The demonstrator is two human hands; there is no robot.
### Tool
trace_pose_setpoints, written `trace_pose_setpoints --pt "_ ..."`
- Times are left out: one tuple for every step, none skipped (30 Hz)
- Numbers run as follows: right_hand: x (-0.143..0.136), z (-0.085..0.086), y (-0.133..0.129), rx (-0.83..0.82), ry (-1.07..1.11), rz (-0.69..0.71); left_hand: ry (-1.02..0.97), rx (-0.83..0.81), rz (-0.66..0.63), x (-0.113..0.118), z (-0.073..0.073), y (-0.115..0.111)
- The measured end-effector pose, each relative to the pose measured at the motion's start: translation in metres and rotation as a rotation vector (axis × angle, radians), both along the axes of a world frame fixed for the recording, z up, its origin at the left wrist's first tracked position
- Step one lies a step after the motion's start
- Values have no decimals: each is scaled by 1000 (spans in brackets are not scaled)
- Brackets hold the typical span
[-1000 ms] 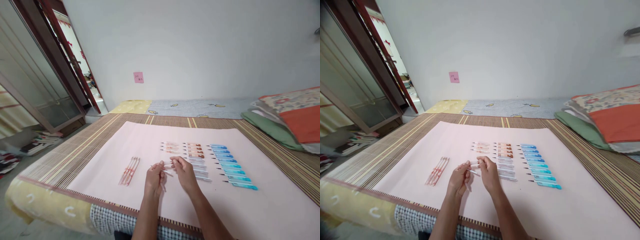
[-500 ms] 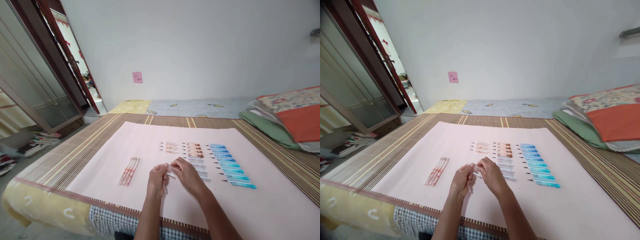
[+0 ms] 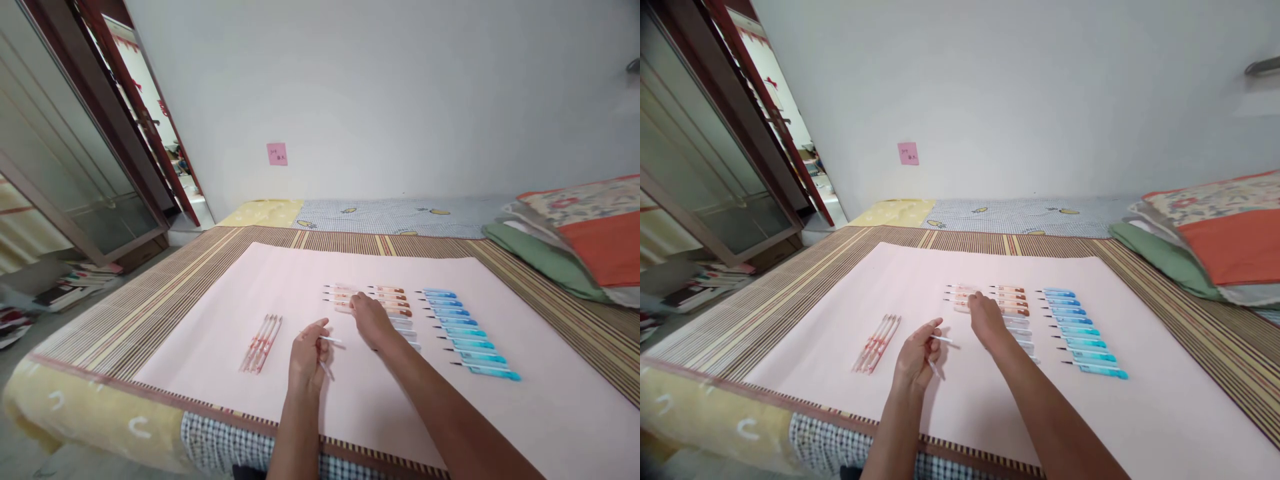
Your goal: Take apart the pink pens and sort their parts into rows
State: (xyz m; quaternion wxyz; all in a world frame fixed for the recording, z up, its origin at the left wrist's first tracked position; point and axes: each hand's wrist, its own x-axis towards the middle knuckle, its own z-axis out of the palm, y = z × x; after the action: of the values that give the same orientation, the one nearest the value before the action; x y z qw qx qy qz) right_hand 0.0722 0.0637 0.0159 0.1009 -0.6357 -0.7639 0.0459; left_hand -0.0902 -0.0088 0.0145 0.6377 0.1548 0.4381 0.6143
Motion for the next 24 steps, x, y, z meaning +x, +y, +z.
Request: trace_pose_setpoints --pt "-2 -1 0 -8 -37 -9 -3 -4 5 0 1 0" --pt "-4 -2 1 -11 -65 -16 -7 -6 10 -1 1 0" --pt "-6 -3 1 -10 -83 -18 -12 -7 14 -2 2 0" --pt "-7 -3 1 -7 -94 -17 -18 -6 15 -2 2 0" --pt "-8 -4 1 -3 -99 -15 -23 -3 14 -3 3 -1" --pt "-8 -4 1 1 -101 -12 -27 -1 11 -4 3 -1" --pt "-8 -5 1 6 -102 -12 -28 1 9 -4 3 -1" --pt "-9 -5 1 10 -103 -13 -27 3 7 -5 3 -1" --pt "-9 -5 1 15 -106 -13 -25 5 7 -5 3 -1" --pt "-9 -6 2 18 -108 -13 -24 7 7 -6 3 -1" --pt "-8 -6 2 20 -109 -12 -25 8 8 -6 3 -1" --pt "-8 -7 3 20 -110 -10 -28 8 10 -7 3 0" --pt "-8 -8 3 20 -111 -9 -32 7 11 -7 3 0" --pt "-8 -8 4 21 -111 -7 -37 7 11 -7 2 0" --pt "-7 -9 4 23 -111 -5 -41 9 10 -7 2 0" --pt "-7 -9 5 25 -110 -3 -44 11 7 -7 2 0" --pt "-7 -9 5 27 -109 -1 -45 13 2 -7 2 0" --pt "-8 -9 5 28 -109 0 -45 17 -4 -7 1 0" --pt "-8 -9 5 30 -109 1 -43 23 -7 -7 1 0" --pt "-8 -8 5 33 -111 1 -39 27 -9 -7 1 0" --pt "-8 -8 5 36 -114 1 -35 29 -8 -7 1 -1" --pt "-8 -8 5 39 -118 1 -34 30 -7 -7 1 -1" --pt "-8 -9 5 45 -122 1 -35 29 -5 -7 1 -1" --pt "-8 -10 6 52 -124 3 -39 26 -3 -7 1 -1"
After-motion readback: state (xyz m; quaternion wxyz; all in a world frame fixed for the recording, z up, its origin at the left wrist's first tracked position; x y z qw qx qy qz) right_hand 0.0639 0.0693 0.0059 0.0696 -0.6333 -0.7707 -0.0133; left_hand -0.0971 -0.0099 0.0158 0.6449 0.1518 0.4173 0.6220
